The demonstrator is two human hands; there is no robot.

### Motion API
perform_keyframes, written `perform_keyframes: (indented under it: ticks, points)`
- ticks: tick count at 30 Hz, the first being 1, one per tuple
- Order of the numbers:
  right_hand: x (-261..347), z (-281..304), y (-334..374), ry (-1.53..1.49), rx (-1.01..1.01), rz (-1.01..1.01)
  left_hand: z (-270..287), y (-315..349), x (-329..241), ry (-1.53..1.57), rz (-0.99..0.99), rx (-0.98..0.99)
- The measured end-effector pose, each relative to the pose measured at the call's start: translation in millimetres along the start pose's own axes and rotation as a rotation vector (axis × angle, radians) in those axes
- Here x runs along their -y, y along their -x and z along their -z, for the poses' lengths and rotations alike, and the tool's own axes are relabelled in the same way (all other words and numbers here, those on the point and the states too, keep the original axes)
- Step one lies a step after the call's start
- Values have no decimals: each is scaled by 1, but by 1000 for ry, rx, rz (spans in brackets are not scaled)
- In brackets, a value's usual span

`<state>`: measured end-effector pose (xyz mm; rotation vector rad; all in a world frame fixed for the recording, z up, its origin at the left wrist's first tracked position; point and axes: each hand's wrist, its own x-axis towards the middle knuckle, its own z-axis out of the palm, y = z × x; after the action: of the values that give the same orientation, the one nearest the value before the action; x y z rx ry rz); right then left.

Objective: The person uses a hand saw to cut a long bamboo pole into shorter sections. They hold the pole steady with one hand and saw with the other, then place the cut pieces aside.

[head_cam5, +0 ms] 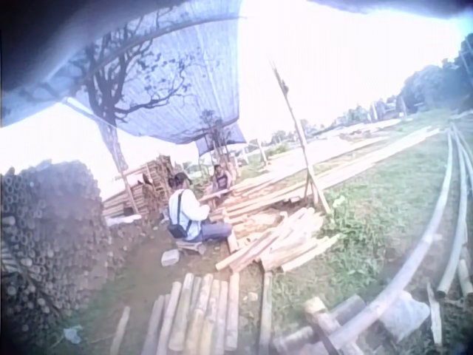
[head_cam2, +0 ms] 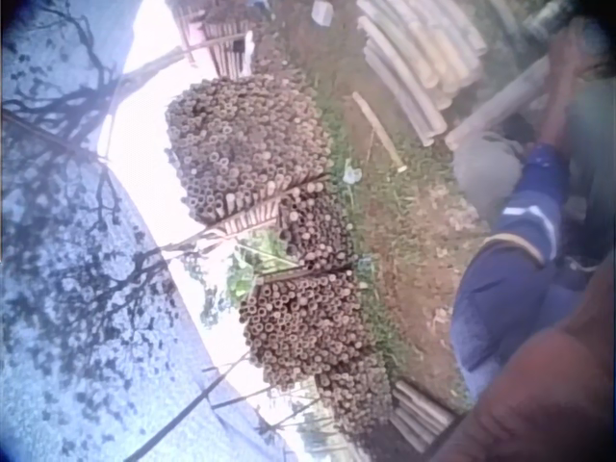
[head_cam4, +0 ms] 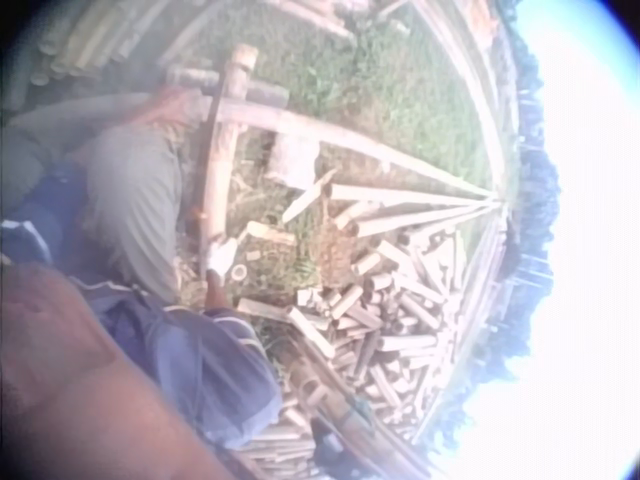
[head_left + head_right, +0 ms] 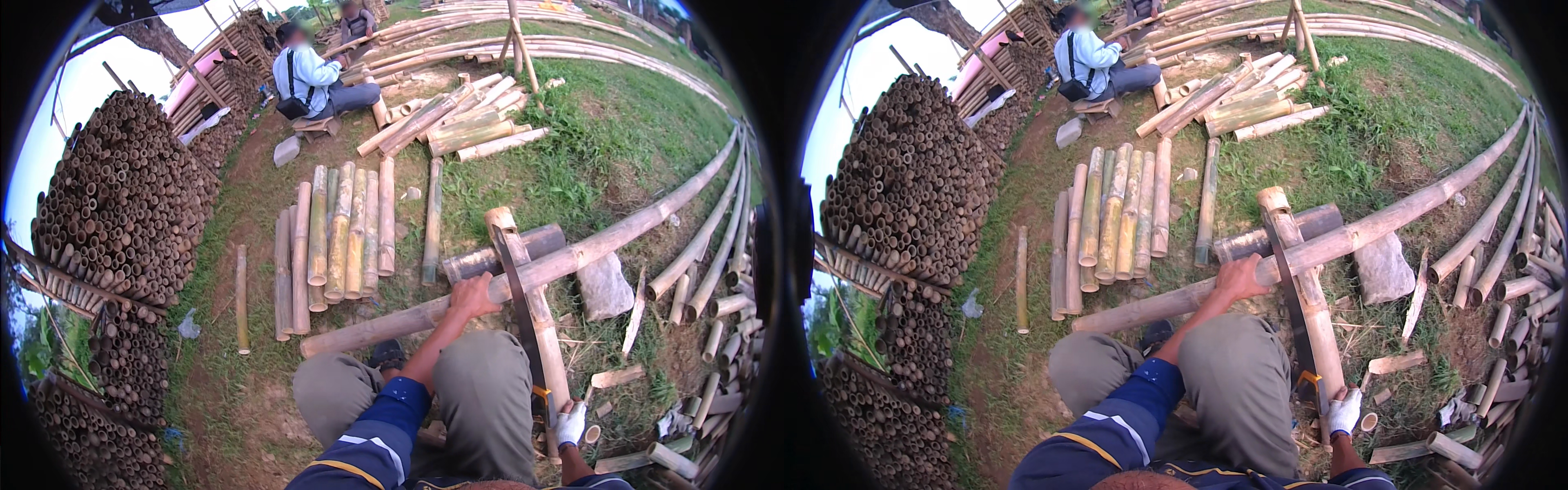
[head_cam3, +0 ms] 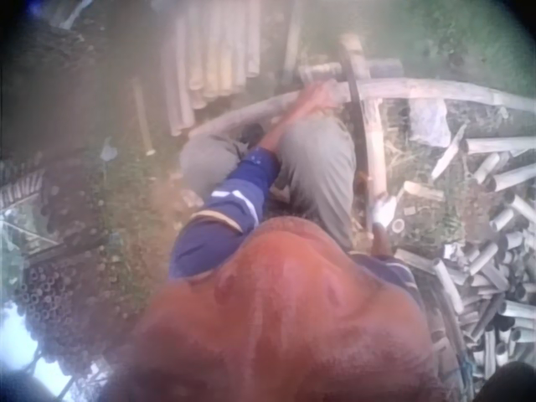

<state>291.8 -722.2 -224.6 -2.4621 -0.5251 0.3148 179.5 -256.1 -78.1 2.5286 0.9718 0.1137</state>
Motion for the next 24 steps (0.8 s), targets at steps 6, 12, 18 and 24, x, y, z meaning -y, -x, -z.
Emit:
perform_keyframes:
  ticks: [6,12,18,24]
  points:
    - [1,-1,0,-2,-6,-3,-3,1,4,12,-17,-41]
    - [0,-2,1,-7,-12,6,-1,2,2,22,-7,-24]
    - [-12,-10,-2,13,-46,44,-2,1,2,17,3,-16]
    - [-12,-8,-1,-13,3,-11,2,2,-1,-2,12,-3]
